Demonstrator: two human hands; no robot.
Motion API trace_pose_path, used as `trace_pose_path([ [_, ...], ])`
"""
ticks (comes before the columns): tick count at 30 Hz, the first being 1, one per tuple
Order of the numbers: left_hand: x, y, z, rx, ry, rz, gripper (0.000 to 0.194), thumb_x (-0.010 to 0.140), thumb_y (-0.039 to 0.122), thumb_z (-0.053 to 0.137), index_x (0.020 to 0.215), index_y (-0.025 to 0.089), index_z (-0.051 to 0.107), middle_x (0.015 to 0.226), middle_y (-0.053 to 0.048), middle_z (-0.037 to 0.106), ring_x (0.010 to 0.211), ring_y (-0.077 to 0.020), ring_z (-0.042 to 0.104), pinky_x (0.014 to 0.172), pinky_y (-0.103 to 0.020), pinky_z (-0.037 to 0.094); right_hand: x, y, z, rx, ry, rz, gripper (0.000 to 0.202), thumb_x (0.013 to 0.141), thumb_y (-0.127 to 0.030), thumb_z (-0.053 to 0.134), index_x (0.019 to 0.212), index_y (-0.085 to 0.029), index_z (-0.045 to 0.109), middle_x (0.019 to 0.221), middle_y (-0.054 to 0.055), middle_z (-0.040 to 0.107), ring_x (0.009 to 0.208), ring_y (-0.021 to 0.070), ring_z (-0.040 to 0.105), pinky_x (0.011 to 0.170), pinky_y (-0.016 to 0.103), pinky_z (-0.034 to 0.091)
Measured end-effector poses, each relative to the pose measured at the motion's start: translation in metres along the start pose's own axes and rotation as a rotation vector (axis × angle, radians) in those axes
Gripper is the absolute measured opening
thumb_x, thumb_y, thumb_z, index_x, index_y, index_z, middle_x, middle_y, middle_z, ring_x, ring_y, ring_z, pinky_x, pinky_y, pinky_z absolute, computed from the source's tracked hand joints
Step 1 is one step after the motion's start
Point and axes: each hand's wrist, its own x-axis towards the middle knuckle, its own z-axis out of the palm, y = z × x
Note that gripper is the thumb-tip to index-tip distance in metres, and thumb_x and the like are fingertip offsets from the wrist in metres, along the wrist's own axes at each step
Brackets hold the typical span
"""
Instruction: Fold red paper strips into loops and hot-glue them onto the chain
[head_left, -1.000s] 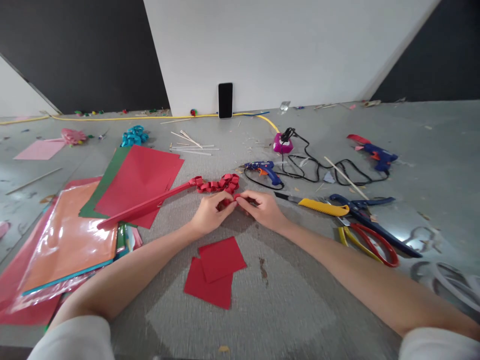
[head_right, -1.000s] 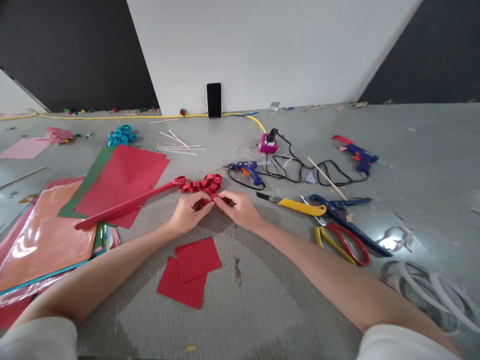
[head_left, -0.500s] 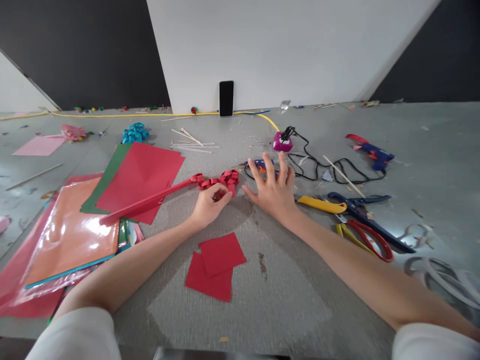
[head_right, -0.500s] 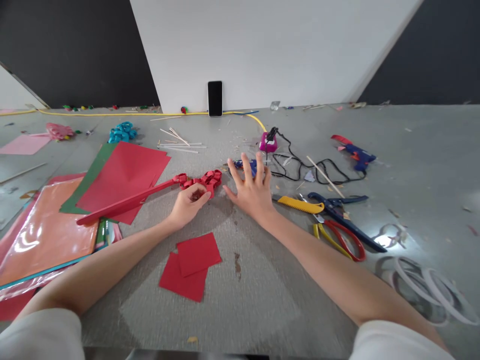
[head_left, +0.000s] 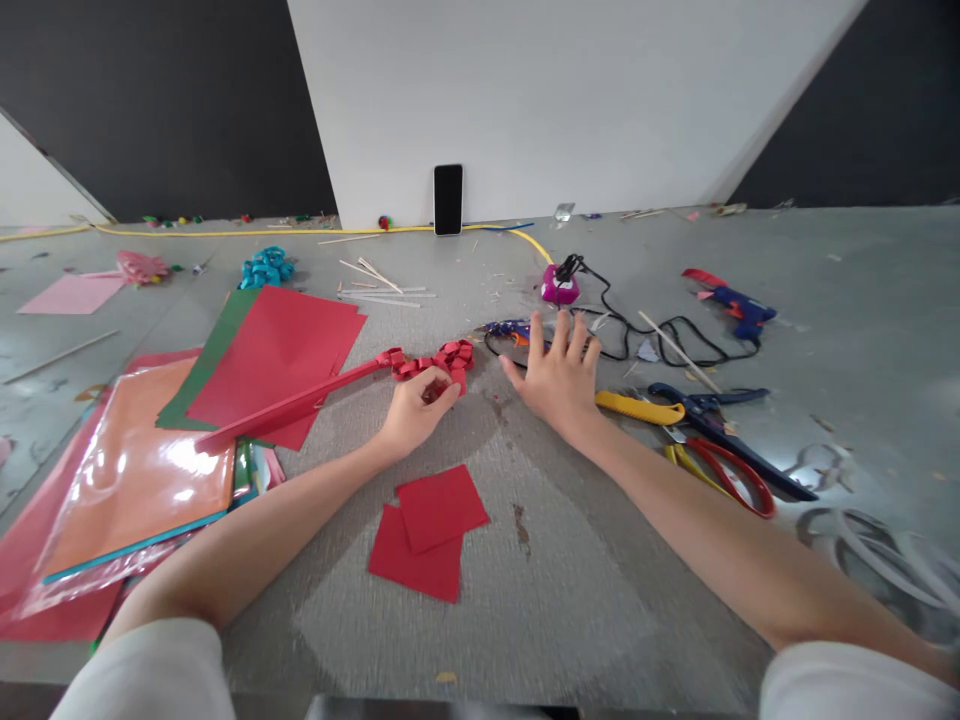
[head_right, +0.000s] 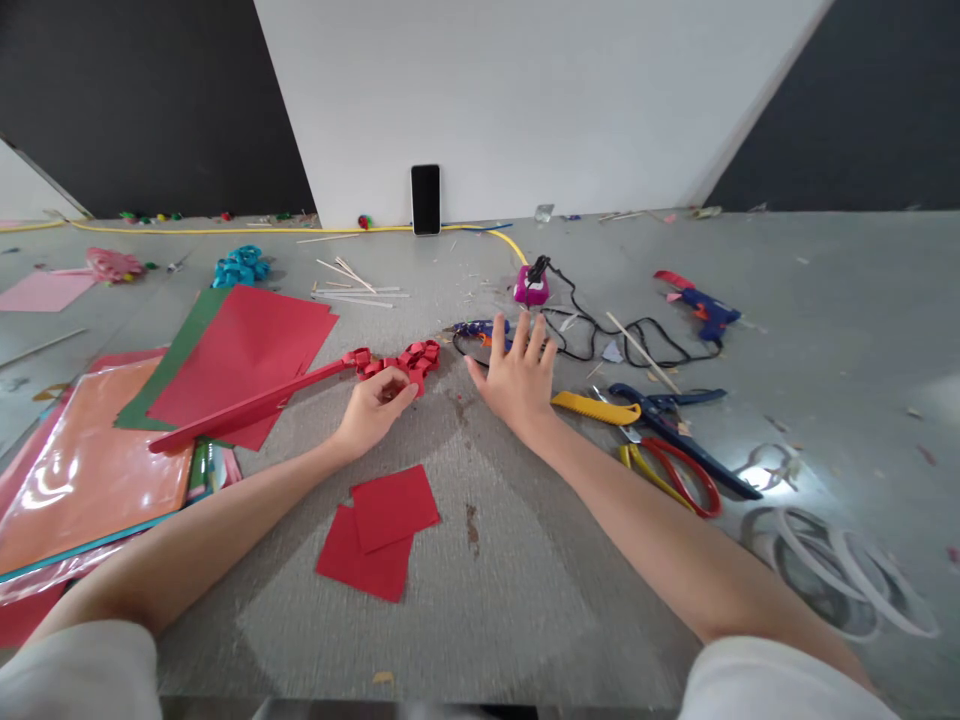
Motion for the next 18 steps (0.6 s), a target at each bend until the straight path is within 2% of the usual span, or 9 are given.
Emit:
trace_pose_path([
  [3,0.0,0.0,0.0,0.008,0.006,0.0,0.023,0.094,0.037,0.063,0.083,0.018,0.059,0.069,0.002,0.056,0.059,-0.0095,0.047,0.057,-0.022,0.036,0.002,0.001,0.002,-0.055,-0.088,0.077,0.073,0.102,-0.057,0.037,0.137,0.006,0.049,0.131,0.038,0.057,0.124,0.0495,0.049,0.098,0.059,0.035],
  [5,0.001,0.0,0.0,0.006,0.003,0.004,0.022,0.093,0.037,0.063,0.083,0.018,0.058,0.069,0.002,0.055,0.059,-0.0095,0.047,0.057,-0.023,0.035,0.005,0.003,0.004,-0.06,-0.146,0.096,0.066,0.102,-0.055,0.037,0.121,0.005,0.056,0.114,0.035,0.064,0.111,0.0453,0.056,0.095,0.056,0.035],
  [7,0.001,0.001,0.0,0.002,-0.001,0.007,0.022,0.093,0.036,0.063,0.082,0.018,0.058,0.068,0.003,0.054,0.058,-0.0094,0.046,0.057,-0.023,0.035,0.007,0.005,0.006,-0.049,-0.181,0.088,0.059,0.102,-0.052,0.037,0.113,0.001,0.058,0.105,0.032,0.066,0.103,0.0419,0.06,0.092,0.053,0.036],
  [12,0.001,0.002,0.0,0.006,-0.009,0.017,0.021,0.093,0.034,0.062,0.081,0.017,0.058,0.068,0.003,0.054,0.059,-0.0093,0.045,0.058,-0.023,0.034,0.012,0.012,0.016,0.014,-0.181,0.081,0.051,0.102,-0.049,0.039,0.11,-0.002,0.059,0.102,0.03,0.068,0.096,0.0383,0.064,0.088,0.049,0.04],
  [18,0.001,0.0,0.0,0.012,0.02,0.039,0.02,0.094,0.034,0.062,0.083,0.017,0.059,0.072,0.002,0.056,0.063,-0.0097,0.047,0.061,-0.023,0.036,0.014,0.021,0.032,0.186,-0.117,0.142,0.035,0.102,-0.029,0.033,0.11,-0.007,0.059,0.102,0.026,0.071,0.092,0.0351,0.067,0.089,0.048,0.044],
])
